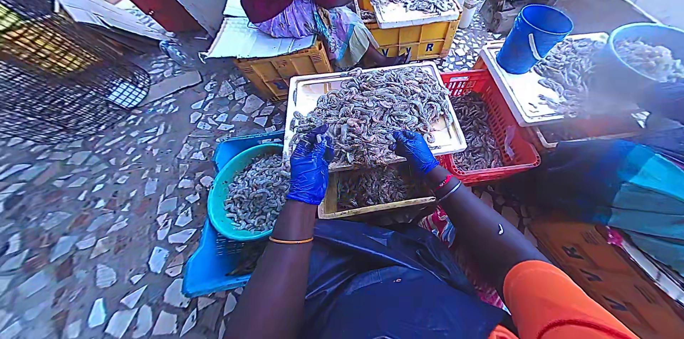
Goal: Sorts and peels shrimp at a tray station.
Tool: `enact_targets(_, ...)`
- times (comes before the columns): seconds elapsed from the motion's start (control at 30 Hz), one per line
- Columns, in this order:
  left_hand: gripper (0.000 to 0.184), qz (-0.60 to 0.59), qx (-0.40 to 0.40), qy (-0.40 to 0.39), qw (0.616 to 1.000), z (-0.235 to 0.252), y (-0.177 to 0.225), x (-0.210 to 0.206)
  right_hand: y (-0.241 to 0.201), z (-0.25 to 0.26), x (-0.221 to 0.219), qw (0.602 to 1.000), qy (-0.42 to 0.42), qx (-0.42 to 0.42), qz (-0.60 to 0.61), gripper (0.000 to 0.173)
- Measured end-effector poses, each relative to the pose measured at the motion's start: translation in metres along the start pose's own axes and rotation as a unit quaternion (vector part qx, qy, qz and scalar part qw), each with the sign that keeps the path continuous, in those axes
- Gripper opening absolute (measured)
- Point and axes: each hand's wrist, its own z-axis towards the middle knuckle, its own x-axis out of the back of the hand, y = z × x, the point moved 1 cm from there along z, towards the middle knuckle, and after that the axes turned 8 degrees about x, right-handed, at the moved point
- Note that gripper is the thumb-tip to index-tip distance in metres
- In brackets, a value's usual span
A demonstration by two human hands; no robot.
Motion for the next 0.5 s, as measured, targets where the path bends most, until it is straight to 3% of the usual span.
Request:
enact_targets(0.07, 0.029, -0.121, -0.038, 0.036, 0.991, 0.007, 0.014, 0.036, 0.000, -0.001, 0.003, 1.000, -0.010, -0.008, -0.003, 0.031)
enact_targets(0.1, 0.017, -0.187, -0.027, 0.080, 0.979, 0.011, 0.013, 0.054, 0.000, -0.002, 0.003, 1.000, -0.016, -0.010, -0.004, 0.032)
enact_targets(0.17, 0.008, -0.237, 0.064, 0.180, 0.953, 0.008, -0.003, 0.071, 0.002, 0.000, -0.001, 1.000, -0.017, -0.020, 0.012, 0.031)
enact_targets(0.23, 0.007, -0.192, 0.163, 0.204, 0.946, 0.001, -0.018, 0.052, 0.002, 0.006, -0.006, 0.999, -0.023, -0.026, 0.016, 0.032)
enact_targets(0.3, 0.008, -0.142, 0.200, 0.169, 0.955, -0.006, -0.031, 0.021, 0.007, 0.002, -0.006, 0.999, -0.034, -0.029, 0.001, 0.034)
enact_targets(0.43, 0.017, -0.126, 0.097, 0.168, 0.973, 0.016, -0.026, -0.007, 0.006, 0.001, -0.005, 0.999, 0.002, -0.044, 0.016, 0.030)
enact_targets(0.5, 0.018, -0.056, 0.045, 0.164, 0.984, 0.024, -0.014, -0.012, 0.003, 0.002, -0.001, 0.999, 0.003, -0.045, 0.019, 0.027)
